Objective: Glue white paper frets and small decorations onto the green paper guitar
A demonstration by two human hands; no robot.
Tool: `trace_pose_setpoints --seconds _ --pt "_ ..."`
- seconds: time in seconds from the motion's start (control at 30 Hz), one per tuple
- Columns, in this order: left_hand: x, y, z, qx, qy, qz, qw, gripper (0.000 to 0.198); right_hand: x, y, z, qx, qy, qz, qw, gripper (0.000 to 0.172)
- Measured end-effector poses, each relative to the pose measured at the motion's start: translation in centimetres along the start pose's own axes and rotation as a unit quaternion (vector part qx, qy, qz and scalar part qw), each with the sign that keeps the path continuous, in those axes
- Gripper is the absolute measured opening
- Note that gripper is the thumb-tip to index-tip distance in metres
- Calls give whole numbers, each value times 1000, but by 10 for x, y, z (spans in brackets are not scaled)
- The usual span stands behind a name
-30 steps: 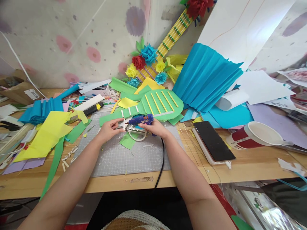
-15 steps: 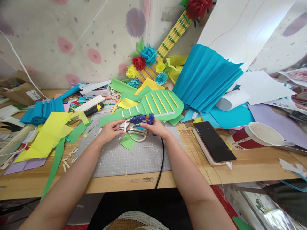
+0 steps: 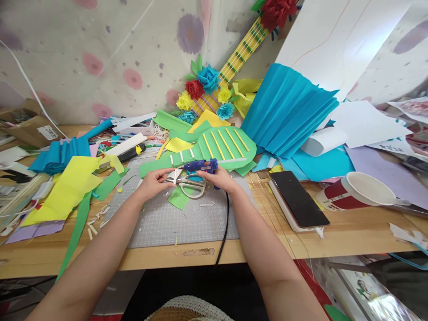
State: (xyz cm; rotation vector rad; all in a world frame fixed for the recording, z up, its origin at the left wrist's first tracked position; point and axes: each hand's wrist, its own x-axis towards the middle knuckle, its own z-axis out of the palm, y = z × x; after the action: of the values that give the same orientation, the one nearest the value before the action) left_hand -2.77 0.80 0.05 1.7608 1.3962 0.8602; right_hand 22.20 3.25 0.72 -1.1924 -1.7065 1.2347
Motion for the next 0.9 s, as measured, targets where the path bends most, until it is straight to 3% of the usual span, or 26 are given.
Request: trace_pose_setpoints --seconds 0.17,0.3,0.37,0.57,0.7,0.9 --pt "2 -2 -5 22 36 5 999 64 1 0 2 49 20 33 998 48" --pt "9 6 -26 162 93 -27 982 58 5 8 5 96 52 41 993 46" --pt "15 14 -40 249 94 -51 963 59 8 12 6 124 66 39 989 44" --pt "45 42 -69 431 -37 -95 896 59 11 12 6 188 78 16 979 42" --pt "64 50 -72 498 -119 -125 850 59 9 9 7 198 81 28 976 43" --pt "74 58 -68 525 -167 -122 825 61 8 6 5 190 81 20 978 44"
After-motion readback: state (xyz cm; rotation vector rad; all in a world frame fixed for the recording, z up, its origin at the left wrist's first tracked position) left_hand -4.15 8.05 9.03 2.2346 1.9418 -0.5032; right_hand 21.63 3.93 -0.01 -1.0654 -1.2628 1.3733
